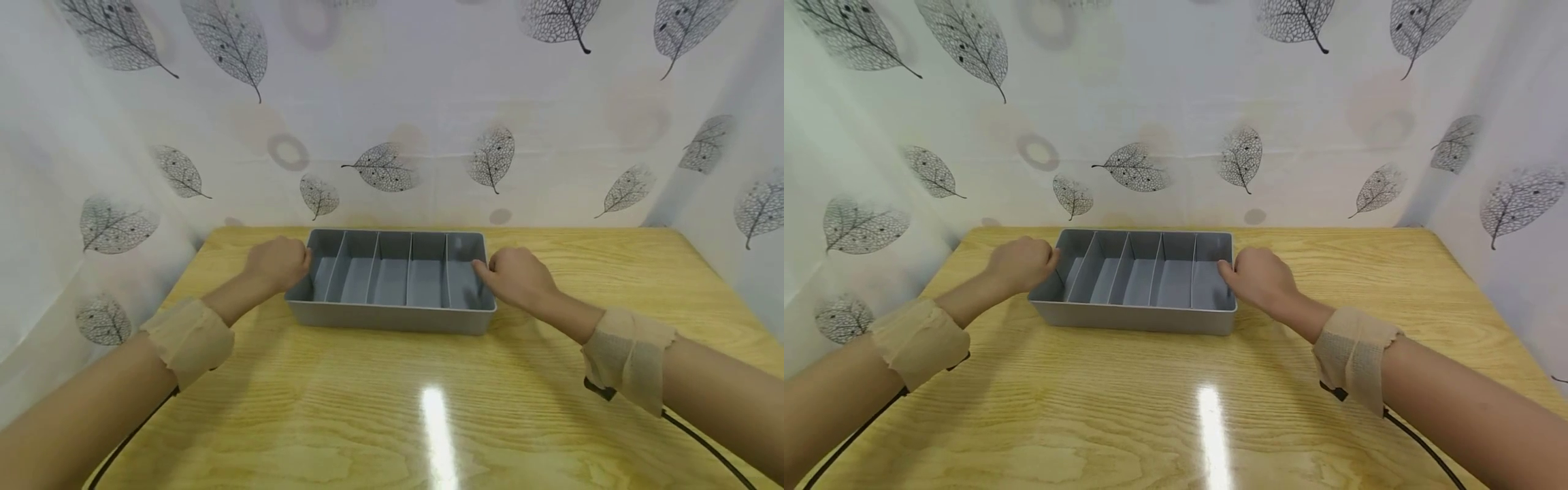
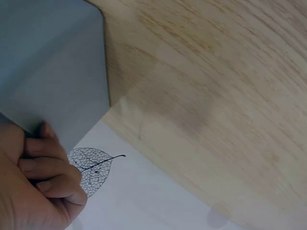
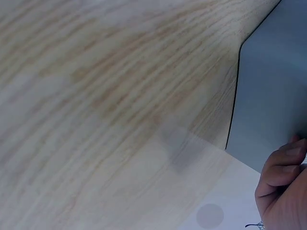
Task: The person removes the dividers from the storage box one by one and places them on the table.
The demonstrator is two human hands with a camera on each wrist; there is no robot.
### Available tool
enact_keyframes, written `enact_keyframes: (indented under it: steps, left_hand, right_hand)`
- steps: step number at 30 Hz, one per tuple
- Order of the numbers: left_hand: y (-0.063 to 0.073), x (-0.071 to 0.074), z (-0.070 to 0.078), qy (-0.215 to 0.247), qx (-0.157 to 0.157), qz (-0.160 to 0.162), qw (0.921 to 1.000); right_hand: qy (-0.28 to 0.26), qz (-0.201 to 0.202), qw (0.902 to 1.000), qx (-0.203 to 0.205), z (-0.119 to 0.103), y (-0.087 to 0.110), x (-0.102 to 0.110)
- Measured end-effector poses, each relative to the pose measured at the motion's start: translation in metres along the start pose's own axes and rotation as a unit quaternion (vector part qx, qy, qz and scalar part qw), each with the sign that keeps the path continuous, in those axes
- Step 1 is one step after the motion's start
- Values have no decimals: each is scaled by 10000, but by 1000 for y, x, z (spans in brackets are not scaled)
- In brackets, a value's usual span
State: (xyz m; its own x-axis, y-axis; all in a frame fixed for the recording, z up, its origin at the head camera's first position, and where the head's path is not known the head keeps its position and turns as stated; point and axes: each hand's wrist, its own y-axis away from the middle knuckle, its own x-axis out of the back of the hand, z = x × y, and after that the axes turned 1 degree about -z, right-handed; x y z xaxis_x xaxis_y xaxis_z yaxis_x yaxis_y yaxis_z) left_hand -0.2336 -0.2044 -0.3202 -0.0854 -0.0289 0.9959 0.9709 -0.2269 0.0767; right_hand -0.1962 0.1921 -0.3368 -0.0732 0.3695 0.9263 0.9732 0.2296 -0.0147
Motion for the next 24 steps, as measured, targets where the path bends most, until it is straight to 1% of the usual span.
enact_keyframes:
  steps: [3, 8, 12, 16, 20, 24]
  left_hand:
    - [-2, -6, 1, 51, -22, 107, 9999]
    - [-5, -14, 5, 203, -107, 173, 9996]
    - [-3, -12, 7, 336, -52, 204, 9992]
    - [-1, -8, 7, 345, -12, 187, 9992]
    - [3, -7, 8, 342, -31, 180, 9992]
    - [8, -10, 11, 417, -81, 97, 9990]
  right_hand:
    - [114, -8, 9999, 14, 1, -2, -2]
    - [308, -51, 9995, -44, 4, 1, -2]
    - [729, -46, 9973, 89, 0, 1, 2]
    - [1128, -222, 9931, 211, -5, -1, 5]
    - [1255, -334, 9913, 231, -7, -1, 7]
    - [1253, -384, 9910, 261, -4, 4, 10]
